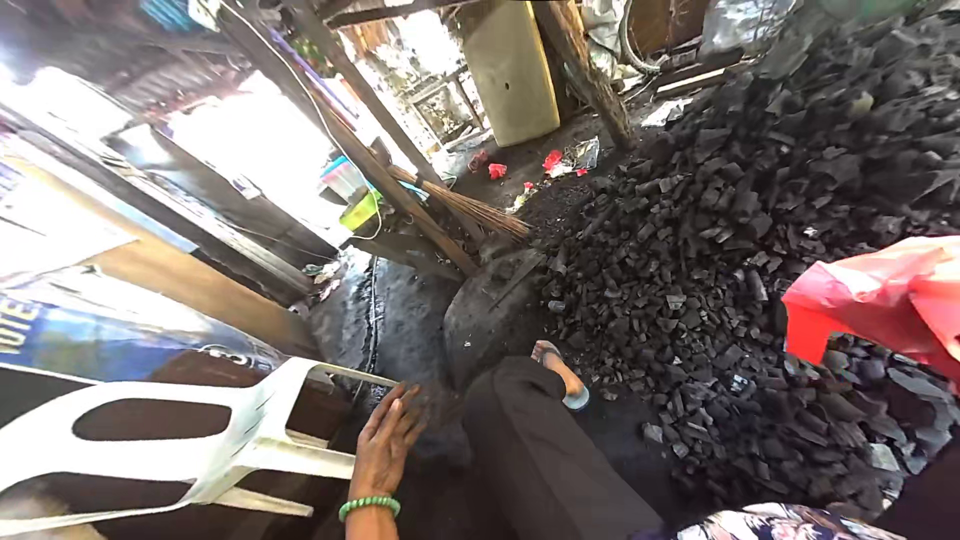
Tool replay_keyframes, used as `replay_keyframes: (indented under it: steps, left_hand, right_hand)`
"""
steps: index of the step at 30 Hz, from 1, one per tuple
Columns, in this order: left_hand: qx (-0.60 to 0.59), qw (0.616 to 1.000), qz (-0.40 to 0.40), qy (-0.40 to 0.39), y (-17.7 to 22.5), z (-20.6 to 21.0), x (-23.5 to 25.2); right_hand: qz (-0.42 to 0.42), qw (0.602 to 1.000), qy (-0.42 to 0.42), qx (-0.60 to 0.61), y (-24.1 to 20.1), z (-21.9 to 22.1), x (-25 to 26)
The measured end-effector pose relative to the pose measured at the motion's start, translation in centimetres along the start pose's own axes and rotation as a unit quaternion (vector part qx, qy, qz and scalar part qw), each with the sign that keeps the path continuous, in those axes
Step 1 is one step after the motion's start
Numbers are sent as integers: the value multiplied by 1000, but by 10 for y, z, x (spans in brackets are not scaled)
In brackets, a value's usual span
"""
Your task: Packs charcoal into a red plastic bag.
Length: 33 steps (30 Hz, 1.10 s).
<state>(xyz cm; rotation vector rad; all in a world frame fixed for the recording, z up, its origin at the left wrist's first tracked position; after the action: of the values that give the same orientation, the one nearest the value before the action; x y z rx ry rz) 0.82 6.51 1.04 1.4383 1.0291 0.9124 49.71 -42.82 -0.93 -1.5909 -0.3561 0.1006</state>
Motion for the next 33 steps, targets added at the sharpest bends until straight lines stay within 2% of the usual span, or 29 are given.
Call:
replay_keyframes:
  steps: [3,6,10,12,16,19,21,23,24,25,26,28,29,30,31,33]
  left_hand:
    - [16,999,25,-18,33,23,6]
    - [27,992,80,-96,81,72,16]
    - [43,963,136,-229,142,182,7]
    - [77,935,154,-309,155,250,-12]
    - [178,835,155,-496,128,376,-74]
    - [169,764,174,-598,93,452,-116]
    - [134,701,170,-680,65,490,-138]
    - [123,629,98,-762,41,510,-155]
    - [114,611,65,-781,32,514,-159]
    - [108,617,46,-778,25,517,-157]
    - [114,641,36,-758,19,518,-150]
    - [139,730,35,-669,14,511,-123]
    - [134,772,29,-620,10,505,-109]
    - [114,808,15,-578,2,500,-96]
    - [97,833,3,-545,-6,496,-85]
    - [96,859,-7,-503,-22,493,-70]
  right_hand:
    - [5,999,8,38,-13,7,3]
    - [-42,996,-24,73,-14,14,11]
    - [-20,995,-48,89,-11,22,14]
    - [5,993,-90,82,-8,33,9]
    - [128,965,-218,67,18,66,-2]
    - [146,919,-355,91,38,90,-9]
    - [147,876,-455,56,38,103,-16]
    - [160,849,-502,29,43,109,-19]
    - [171,843,-509,28,48,108,-19]
    - [178,843,-506,38,54,104,-18]
    - [184,852,-485,65,61,98,-15]
    - [180,892,-366,197,85,77,-8]
    - [174,895,-286,295,94,67,-8]
    - [168,879,-213,392,101,61,-7]
    - [196,858,-124,458,114,59,-5]
    - [255,843,-15,473,135,57,-1]
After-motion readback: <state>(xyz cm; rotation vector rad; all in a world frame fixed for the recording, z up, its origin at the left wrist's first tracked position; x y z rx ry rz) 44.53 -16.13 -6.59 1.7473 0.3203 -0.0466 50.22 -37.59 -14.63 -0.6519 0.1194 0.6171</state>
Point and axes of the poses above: each hand's wrist, its own x-axis towards the middle knuckle, its own z-axis out of the palm, y = z × x, the point moved 8 cm from there along x, towards the middle knuckle, and after that the axes turned 1 degree about -y, right-handed, at the moved point
